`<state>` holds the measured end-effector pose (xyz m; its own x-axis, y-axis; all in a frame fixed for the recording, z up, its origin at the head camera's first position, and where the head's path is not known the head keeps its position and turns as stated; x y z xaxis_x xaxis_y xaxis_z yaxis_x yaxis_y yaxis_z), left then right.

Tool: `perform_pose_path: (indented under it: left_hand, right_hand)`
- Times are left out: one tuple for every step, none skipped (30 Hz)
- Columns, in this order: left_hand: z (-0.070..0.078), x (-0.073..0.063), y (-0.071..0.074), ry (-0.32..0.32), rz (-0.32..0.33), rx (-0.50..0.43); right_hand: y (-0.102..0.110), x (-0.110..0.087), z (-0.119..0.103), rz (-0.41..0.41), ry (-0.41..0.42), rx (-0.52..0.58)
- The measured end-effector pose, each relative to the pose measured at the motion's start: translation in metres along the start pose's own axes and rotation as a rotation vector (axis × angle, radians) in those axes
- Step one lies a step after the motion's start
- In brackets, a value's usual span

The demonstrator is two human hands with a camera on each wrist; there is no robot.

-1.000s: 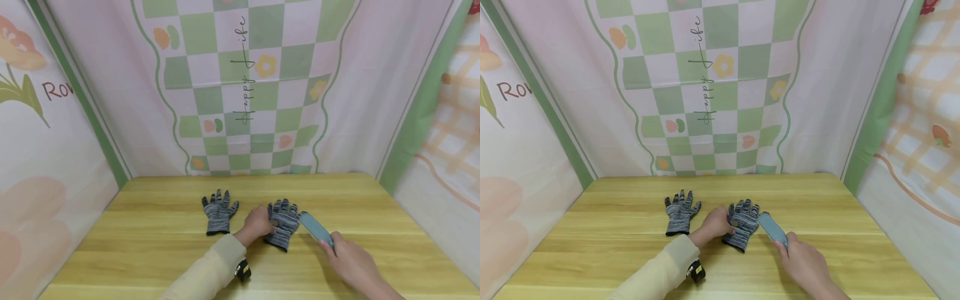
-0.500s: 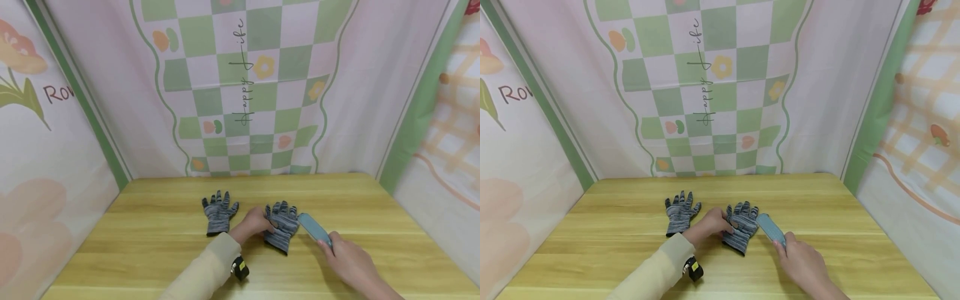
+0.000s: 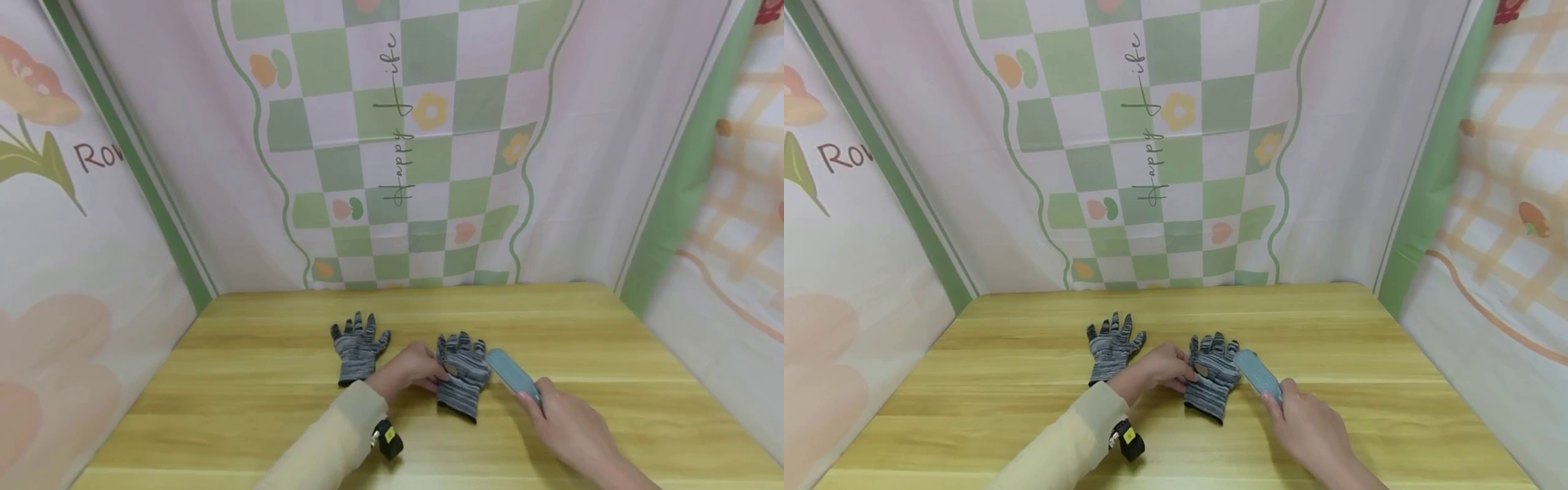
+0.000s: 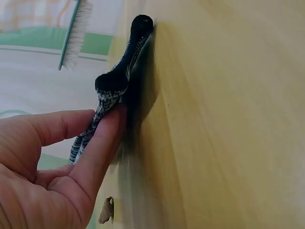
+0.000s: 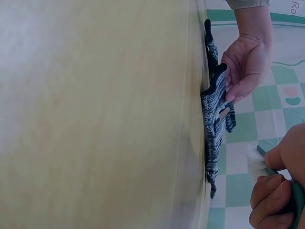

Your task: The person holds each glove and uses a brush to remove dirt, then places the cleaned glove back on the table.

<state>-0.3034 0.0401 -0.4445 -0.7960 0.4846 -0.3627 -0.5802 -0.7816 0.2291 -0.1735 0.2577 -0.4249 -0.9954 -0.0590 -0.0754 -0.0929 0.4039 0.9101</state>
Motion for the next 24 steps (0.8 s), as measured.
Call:
perform_pose_path:
  left_hand:
    - [-0.001, 0.0, 0.001, -0.005, -0.008, -0.012]
    - [-0.002, 0.0, 0.002, -0.011, -0.018, -0.029]
    - [-0.003, 0.0, 0.003, -0.017, -0.027, -0.049]
    - [-0.004, 0.0, 0.004, -0.025, -0.035, -0.064]
    - [-0.004, -0.001, 0.005, -0.034, -0.04, -0.085]
    - [-0.005, -0.001, 0.007, -0.044, -0.041, -0.101]
    - [-0.005, -0.003, 0.008, -0.053, -0.044, -0.113]
    - [-0.006, -0.003, 0.009, -0.062, -0.046, -0.127]
    - [-0.006, -0.005, 0.011, -0.071, -0.046, -0.141]
    - [-0.007, -0.006, 0.012, -0.079, -0.047, -0.149]
    - [-0.007, -0.008, 0.014, -0.085, -0.046, -0.159]
    - [-0.008, -0.009, 0.016, -0.09, -0.048, -0.165]
    - [-0.008, -0.011, 0.017, -0.093, -0.052, -0.17]
    - [-0.009, -0.012, 0.019, -0.098, -0.055, -0.173]
    - [-0.009, -0.014, 0.021, -0.103, -0.059, -0.18]
    - [-0.01, -0.016, 0.022, -0.11, -0.064, -0.181]
    - [-0.01, -0.017, 0.024, -0.114, -0.068, -0.188]
    - [-0.01, -0.018, 0.026, -0.122, -0.069, -0.192]
    - [-0.011, -0.02, 0.027, -0.132, -0.07, -0.196]
    - [-0.012, -0.021, 0.029, -0.144, -0.069, -0.2]
    - [-0.012, -0.022, 0.031, -0.155, -0.066, -0.208]
    - [-0.012, -0.024, 0.032, -0.167, -0.061, -0.208]
    - [-0.013, -0.026, 0.034, -0.176, -0.053, -0.213]
    - [-0.013, -0.028, 0.035, -0.188, -0.046, -0.216]
  right_hand:
    - [0.0, 0.0, -0.001, 0.003, 0.002, -0.001]
    - [0.0, 0.0, -0.002, 0.006, 0.005, -0.002]
    - [0.0, 0.0, -0.002, 0.011, 0.01, -0.004]
    - [0.0, 0.0, -0.003, 0.015, 0.013, -0.007]
    - [0.0, 0.0, -0.004, 0.016, 0.013, -0.008]
    - [0.0, 0.001, -0.005, 0.02, 0.019, -0.009]
    - [0.0, 0.001, -0.005, 0.024, 0.026, -0.01]
    - [0.0, 0.001, -0.006, 0.026, 0.032, -0.009]
    - [0.0, 0.001, -0.007, 0.03, 0.037, -0.008]
    - [0.0, 0.001, -0.009, 0.031, 0.04, -0.006]
    - [0.0, 0.001, -0.01, 0.034, 0.045, -0.003]
    - [0.0, 0.001, -0.011, 0.037, 0.049, -0.002]
    - [0.0, 0.001, -0.013, 0.04, 0.052, -0.001]
    - [0.0, 0.002, -0.014, 0.044, 0.056, 0.001]
    - [0.0, 0.002, -0.016, 0.048, 0.06, 0.002]
    - [0.0, 0.002, -0.017, 0.051, 0.065, 0.002]
    - [0.0, 0.002, -0.019, 0.053, 0.068, 0.005]
    - [0.0, 0.002, -0.02, 0.055, 0.074, 0.008]
    - [0.0, 0.003, -0.022, 0.056, 0.079, 0.013]
    - [0.0, 0.003, -0.023, 0.056, 0.084, 0.017]
    - [0.0, 0.003, -0.025, 0.056, 0.088, 0.019]
    - [-0.001, 0.004, -0.027, 0.055, 0.094, 0.024]
    - [-0.001, 0.004, -0.028, 0.055, 0.102, 0.028]
    - [-0.002, 0.005, -0.03, 0.058, 0.109, 0.03]
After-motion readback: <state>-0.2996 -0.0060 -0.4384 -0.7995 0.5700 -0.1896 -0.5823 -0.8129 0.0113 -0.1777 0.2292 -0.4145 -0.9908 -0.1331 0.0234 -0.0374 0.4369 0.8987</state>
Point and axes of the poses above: each hand's wrist, its own x-axis towards the middle knuckle, its own y-axis out of the back of the hand, z = x × y, the point moved 1 cm from there along x, towards the middle knuckle, and after that the axes turned 10 degrees about -z, right-handed, at the moved point
